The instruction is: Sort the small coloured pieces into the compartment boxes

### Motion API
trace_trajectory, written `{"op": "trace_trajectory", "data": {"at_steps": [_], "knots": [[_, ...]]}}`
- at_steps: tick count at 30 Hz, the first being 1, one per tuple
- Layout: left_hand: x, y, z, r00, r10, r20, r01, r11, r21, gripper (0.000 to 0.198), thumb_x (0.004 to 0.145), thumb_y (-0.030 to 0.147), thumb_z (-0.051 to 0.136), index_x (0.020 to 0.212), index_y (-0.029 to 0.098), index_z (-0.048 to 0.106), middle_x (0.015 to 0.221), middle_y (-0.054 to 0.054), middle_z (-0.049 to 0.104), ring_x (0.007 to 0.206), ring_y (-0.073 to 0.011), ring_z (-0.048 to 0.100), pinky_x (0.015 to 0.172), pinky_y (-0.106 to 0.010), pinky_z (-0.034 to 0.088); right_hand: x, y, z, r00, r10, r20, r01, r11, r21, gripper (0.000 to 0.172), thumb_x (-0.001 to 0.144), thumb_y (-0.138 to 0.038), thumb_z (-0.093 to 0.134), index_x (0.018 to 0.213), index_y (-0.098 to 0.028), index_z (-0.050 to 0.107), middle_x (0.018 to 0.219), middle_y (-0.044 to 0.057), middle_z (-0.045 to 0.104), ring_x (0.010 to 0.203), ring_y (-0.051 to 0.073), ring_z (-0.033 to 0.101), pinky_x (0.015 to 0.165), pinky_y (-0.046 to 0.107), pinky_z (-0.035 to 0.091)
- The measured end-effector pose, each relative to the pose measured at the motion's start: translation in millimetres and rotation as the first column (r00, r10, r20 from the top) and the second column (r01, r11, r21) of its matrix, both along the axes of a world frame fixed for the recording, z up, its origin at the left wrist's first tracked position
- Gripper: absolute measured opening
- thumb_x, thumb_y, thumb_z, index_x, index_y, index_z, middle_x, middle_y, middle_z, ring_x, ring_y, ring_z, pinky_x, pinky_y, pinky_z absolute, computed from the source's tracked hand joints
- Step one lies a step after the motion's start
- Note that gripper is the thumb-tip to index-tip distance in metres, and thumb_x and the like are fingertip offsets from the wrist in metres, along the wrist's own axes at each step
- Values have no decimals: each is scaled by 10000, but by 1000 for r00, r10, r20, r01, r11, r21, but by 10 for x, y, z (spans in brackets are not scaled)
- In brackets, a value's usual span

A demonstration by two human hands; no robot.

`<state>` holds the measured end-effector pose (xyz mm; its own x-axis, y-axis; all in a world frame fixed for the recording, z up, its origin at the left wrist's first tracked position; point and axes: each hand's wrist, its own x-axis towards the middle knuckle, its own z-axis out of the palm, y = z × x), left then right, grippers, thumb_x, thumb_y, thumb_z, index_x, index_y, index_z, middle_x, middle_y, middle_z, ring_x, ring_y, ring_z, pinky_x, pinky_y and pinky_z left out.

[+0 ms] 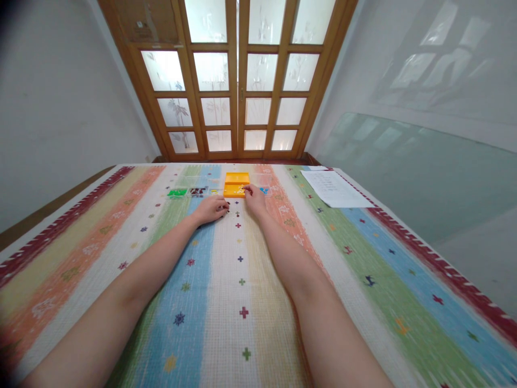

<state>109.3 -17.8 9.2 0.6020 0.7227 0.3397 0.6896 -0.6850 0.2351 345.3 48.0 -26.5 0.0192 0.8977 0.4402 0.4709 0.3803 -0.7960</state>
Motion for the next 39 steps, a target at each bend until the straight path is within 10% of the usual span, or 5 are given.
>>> {"op": "trace_trajectory", "data": {"at_steps": [21,32,39], "knots": [[-8,20,-55,1000,10,2,-10,1000,-20,161,936,247,597,964,227,755,1055,-71,703,1045,-230,641,941,-356,501,-34,-96,69,996,21,87,-20,1000,-5,267,895,-187,497,995,-202,744,1040,67,774,967,221,685,952,362,512],[-54,40,-78,992,128,20,-129,992,10,148,918,250,596,914,210,739,1002,-74,711,977,-231,639,889,-348,497,-50,-259,186,789,531,309,-477,847,-235,115,783,-191,588,786,-199,703,776,-7,702,734,153,601,698,250,433],[-61,52,-85,979,199,40,-199,980,-15,151,914,245,606,892,206,751,967,-82,716,954,-239,644,886,-359,507,-94,-284,233,845,301,442,-305,950,-64,121,869,-205,597,803,-198,698,847,41,716,807,188,605,783,284,454]]}}
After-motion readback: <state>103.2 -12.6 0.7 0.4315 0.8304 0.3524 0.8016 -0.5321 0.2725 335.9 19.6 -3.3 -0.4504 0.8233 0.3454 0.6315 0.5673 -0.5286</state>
